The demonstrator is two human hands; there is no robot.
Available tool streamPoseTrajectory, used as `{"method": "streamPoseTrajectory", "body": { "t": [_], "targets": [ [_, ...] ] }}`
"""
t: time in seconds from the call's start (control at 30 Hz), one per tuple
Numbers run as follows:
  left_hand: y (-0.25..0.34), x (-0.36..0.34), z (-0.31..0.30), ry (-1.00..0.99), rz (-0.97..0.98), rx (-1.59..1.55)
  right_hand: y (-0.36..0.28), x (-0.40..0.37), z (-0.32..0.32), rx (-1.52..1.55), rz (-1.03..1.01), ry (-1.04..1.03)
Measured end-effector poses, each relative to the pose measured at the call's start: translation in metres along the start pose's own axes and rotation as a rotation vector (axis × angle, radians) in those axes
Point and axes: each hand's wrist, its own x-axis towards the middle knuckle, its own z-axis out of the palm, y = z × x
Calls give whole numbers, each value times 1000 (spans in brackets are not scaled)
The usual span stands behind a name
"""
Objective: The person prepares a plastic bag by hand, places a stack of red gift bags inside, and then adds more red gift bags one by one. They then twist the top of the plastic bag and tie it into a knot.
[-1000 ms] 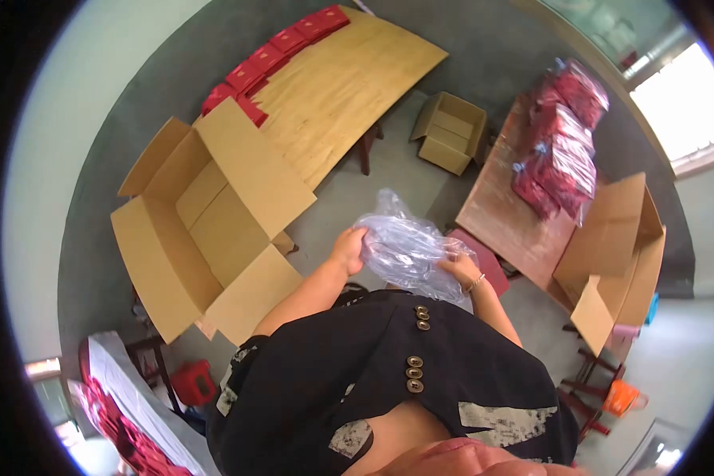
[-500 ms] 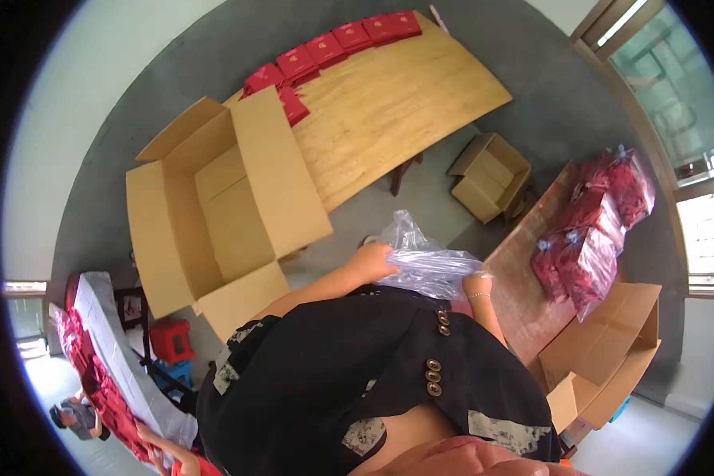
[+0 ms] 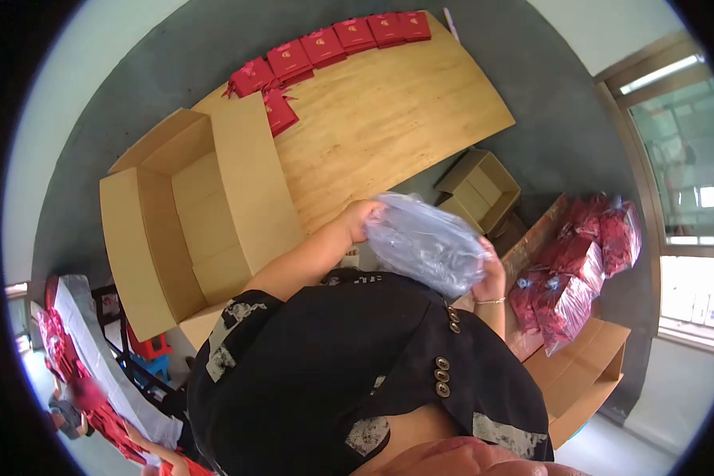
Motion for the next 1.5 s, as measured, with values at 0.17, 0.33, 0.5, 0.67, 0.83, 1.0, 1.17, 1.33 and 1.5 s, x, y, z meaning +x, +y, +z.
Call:
{"method": "streamPoseTrajectory", "body": {
  "t": [0.17, 0.33, 0.5, 0.67, 0.83, 1.0, 1.17, 1.33, 1.5],
  "targets": [
    [14, -32, 34, -429, 186, 251, -58, 78, -64, 362, 12, 173],
    [28, 13, 32, -317, 290, 381, -99, 172, -56, 148, 92, 184],
    [42, 47, 89, 380, 522, 1457, -146, 245, -12, -387, 138, -113],
    [46, 78, 136, 1009, 480, 1595, -158, 309, 18, -1034, 134, -251],
    [59, 72, 142, 1007, 473, 1323, -159, 320, 81, -1524, -1108, -379],
    [64, 70, 174, 974, 512, 1288, -85, 309, 102, -1552, -268, -1045],
    [90, 68, 151, 1176, 717, 972, -21, 378, 54, -2058, 373, -1124],
    [71, 118, 65, 1133, 492, 1012, -37, 403, 49, -2123, 376, -1070],
    [114, 116, 46, 771, 83, 1099, -47, 423, 62, -2196, 392, -1027]
  ]
}}
